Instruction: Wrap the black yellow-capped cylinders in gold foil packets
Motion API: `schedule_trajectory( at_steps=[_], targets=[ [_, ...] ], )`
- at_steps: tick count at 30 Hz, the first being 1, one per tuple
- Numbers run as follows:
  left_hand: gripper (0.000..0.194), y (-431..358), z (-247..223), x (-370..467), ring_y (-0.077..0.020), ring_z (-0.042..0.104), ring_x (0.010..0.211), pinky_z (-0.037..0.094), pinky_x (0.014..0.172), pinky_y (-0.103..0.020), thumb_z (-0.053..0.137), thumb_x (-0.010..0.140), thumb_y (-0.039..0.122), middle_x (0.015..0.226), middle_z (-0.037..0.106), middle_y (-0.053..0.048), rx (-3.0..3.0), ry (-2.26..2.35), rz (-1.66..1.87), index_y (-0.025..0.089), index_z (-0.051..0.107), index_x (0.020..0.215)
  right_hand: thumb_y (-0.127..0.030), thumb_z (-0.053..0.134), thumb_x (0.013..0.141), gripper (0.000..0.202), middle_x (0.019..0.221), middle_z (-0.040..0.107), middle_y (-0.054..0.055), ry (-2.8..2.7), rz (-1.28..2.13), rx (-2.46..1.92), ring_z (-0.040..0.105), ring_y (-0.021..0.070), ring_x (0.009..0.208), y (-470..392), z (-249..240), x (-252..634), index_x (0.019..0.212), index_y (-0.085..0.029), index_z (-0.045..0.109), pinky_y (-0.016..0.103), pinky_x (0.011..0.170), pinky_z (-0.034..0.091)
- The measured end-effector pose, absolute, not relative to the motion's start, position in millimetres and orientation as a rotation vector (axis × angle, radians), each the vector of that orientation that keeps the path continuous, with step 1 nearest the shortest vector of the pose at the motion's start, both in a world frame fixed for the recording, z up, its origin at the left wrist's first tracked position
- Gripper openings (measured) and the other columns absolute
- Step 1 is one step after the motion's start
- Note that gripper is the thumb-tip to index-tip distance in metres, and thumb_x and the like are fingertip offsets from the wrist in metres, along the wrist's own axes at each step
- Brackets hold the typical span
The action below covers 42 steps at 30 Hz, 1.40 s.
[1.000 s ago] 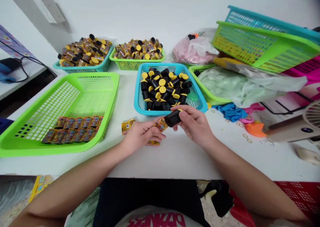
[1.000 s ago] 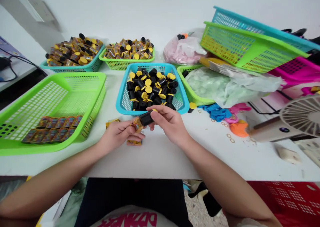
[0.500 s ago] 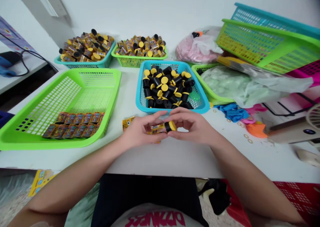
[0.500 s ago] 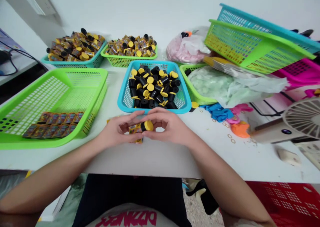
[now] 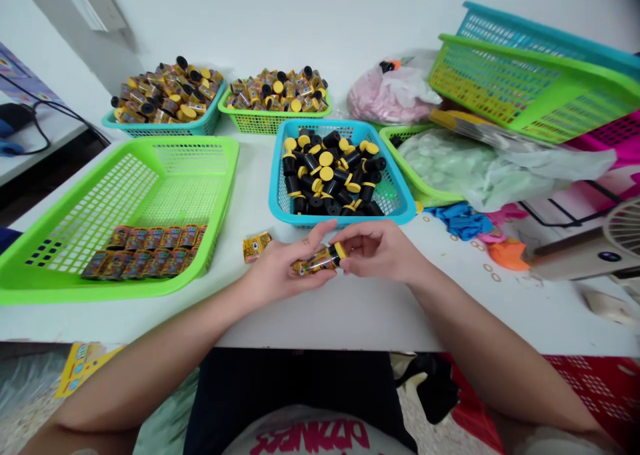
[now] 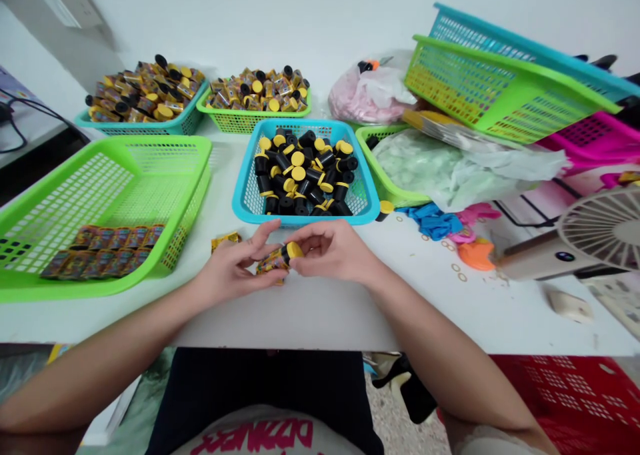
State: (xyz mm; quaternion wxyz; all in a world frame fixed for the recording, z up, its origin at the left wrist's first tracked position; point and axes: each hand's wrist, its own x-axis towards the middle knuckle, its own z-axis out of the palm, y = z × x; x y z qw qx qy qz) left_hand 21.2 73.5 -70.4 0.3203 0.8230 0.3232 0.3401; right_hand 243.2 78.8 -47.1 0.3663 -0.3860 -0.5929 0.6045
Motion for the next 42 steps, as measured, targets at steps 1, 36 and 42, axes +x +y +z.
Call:
schedule_trajectory(
  at_steps=[1,36,42],
  targets=[
    [0.055,72.7,-69.8,20.9,-0.0110,0.069,0.070,0.057,0.069,-0.018,0.068,0.087,0.038,0.112,0.076,-0.003,2.166,0.870,0.881,0.022,0.057,0.138,-0.028,0.088,0.063,0.033,0.064,0.068,-0.001,-1.517,1.532,-1.017,0.062,0.0108,0.052,78.3,-46.4,242.4,0.092,-0.017,0.077,0.023,0.049,0.052],
    [0.060,69.5,-57.7,32.2,-0.0217,0.069,0.107,0.053,0.100,-0.032,0.082,0.074,0.036,0.118,0.074,-0.008,1.641,0.879,1.095,0.019,0.065,0.129,-0.027,0.065,0.090,0.047,0.108,0.063,0.011,-2.066,-0.342,-0.695,0.062,0.0265,0.109,66.0,-70.8,212.2,0.133,-0.022,0.047,0.050,0.098,0.056],
    [0.059,51.4,-43.3,20.8,-0.0192,0.072,0.096,0.058,0.094,-0.032,0.081,0.075,0.036,0.107,0.077,-0.005,1.619,0.883,1.126,0.020,0.065,0.130,-0.030,0.065,0.092,0.063,0.118,0.065,0.016,-2.114,-0.219,-0.591,0.063,0.0281,0.114,53.1,-53.0,210.5,0.147,-0.018,0.037,0.044,0.094,0.058]
  ],
)
